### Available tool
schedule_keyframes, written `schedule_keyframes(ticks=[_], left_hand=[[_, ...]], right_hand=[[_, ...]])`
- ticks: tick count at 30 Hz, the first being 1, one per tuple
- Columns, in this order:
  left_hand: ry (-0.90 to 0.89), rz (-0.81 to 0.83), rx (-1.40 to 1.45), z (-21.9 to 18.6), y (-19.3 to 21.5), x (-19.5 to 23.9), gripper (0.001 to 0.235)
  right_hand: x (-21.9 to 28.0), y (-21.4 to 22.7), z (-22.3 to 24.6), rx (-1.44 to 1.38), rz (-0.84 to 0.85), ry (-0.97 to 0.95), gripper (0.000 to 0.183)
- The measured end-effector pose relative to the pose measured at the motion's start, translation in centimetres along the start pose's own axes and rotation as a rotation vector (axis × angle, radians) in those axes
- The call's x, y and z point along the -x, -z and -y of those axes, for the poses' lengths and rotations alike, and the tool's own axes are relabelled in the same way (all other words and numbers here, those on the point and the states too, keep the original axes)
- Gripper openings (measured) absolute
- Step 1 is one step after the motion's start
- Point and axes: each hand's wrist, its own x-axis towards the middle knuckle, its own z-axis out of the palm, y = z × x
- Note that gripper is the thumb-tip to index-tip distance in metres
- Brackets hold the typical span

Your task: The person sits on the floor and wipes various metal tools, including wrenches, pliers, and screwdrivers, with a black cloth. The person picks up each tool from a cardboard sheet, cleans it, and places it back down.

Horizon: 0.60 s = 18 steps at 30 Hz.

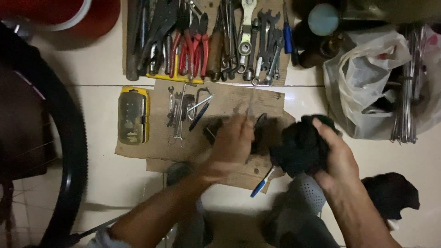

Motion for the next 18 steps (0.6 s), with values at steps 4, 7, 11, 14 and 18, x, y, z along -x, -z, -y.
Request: schedule_keyframes(ticks=[4,7,11,14,18], left_hand=[[-0.198,-0.047,0.058,-2.7,2.7,-2.4,0.035],[0.016,-0.046,0.07,-5.3,3.3,-4.3,0.047],[0.057,-0.132,-0.138,-7.0,3.2,-8.3,0.052],[-0.001,-0.163,0.0,-7.4,2.3,-10.8,0.04],[-0.017,-0.232,-0.029,-6.4,2.2,-16.0,0.028]], right_hand=[[1.2,1.8,-1.1,0.072,-0.041,-0.13,0.029],[2.0,2.5,-1.4,0.132,-0.116,-0.201,0.03],[1.7,4.1,-1.9,0.181,-0.146,-0.225,0.032],[1.1,5.6,-2.3,0.124,-0.108,-0.221,0.032],[2.3,4.8,-1.2,0.179,-0.231,-0.248,0.03]])
